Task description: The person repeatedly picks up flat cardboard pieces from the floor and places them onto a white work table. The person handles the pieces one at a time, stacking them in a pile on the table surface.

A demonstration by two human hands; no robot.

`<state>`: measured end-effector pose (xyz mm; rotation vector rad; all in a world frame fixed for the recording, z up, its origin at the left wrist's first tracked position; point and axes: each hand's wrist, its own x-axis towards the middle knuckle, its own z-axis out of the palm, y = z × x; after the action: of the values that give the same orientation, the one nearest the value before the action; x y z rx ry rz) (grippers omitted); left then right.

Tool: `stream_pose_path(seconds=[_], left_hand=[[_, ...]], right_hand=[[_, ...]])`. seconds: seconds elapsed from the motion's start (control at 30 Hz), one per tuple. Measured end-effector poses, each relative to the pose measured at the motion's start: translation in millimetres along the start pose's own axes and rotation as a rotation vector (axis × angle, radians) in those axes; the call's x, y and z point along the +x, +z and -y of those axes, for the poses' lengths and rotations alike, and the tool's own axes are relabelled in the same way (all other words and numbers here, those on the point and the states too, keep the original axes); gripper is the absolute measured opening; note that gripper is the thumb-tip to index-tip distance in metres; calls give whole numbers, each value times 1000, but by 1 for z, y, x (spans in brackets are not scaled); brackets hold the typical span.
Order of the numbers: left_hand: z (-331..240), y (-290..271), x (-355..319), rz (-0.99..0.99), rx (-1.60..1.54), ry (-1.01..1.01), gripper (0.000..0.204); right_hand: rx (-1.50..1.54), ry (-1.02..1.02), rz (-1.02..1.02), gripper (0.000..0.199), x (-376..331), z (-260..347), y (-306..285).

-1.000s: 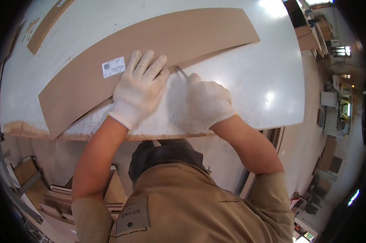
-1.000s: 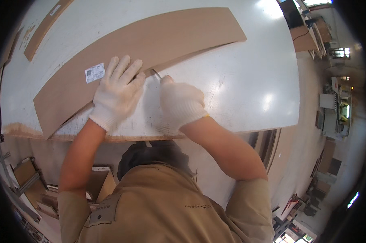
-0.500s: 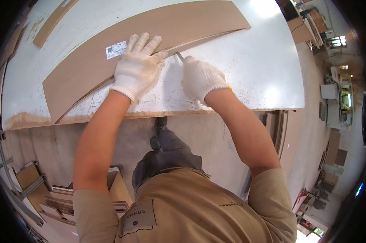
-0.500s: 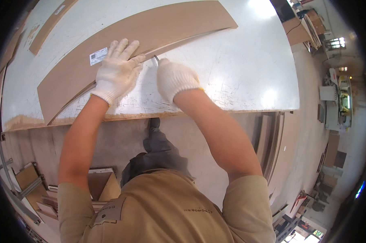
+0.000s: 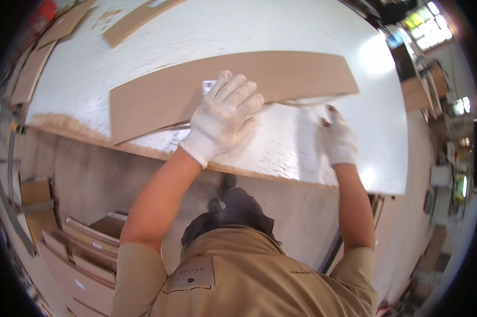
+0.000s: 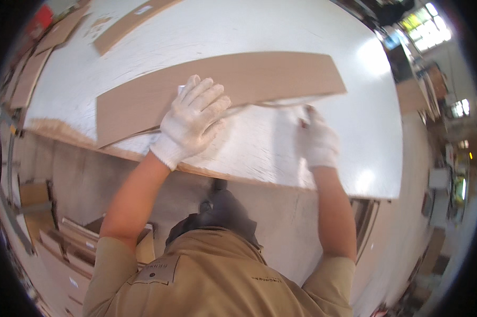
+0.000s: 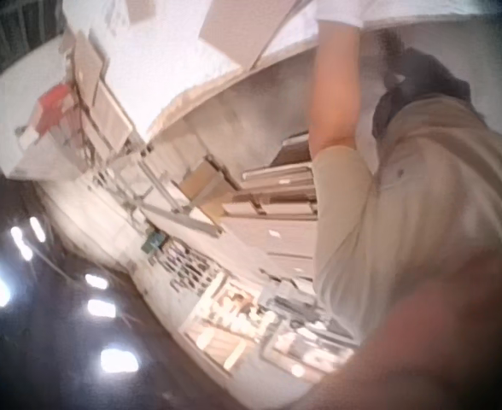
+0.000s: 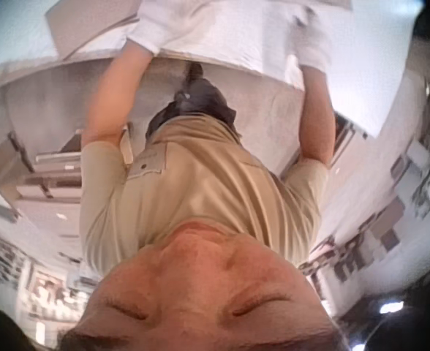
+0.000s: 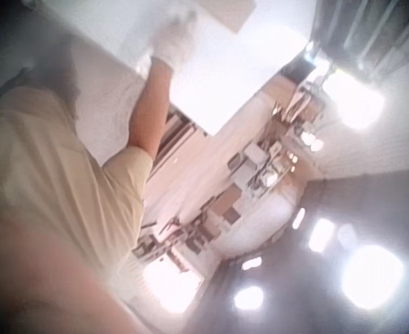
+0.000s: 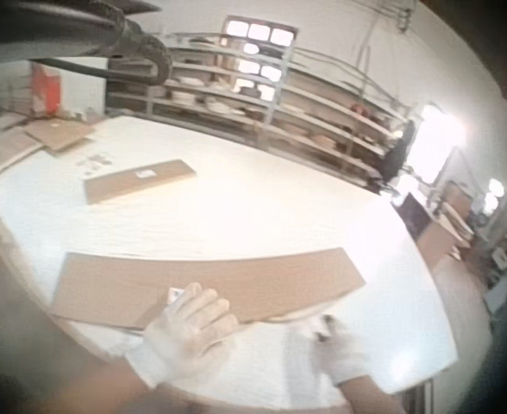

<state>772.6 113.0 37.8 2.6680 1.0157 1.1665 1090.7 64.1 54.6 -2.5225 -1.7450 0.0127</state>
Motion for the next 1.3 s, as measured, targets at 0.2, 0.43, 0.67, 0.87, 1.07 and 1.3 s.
stream_pose_path(seconds=[0.2,0.43,0.67,0.87,1.07,1.3], left_hand=[[45,-108,-83,-133,414,-555,44],[85,-103,-143,-45,574,-884,59],[130,-133,-128,39,-51,-865,61],[304,-241,-231,-243,274,-758,45],[395,-325,-256,-414,343,-642,35],[386,-357,-256,-235,160,-852,33]], right_hand=[[-50,238,13,55,12,-59,13],[-272,16,-299,58,64,-21,6],[283,-748,-8,48,104,337,-12],[1496,-565,857,46,166,684,78],[2142,-31,676,49,310,965,140],[2085,-151,1278,30,276,935,154]])
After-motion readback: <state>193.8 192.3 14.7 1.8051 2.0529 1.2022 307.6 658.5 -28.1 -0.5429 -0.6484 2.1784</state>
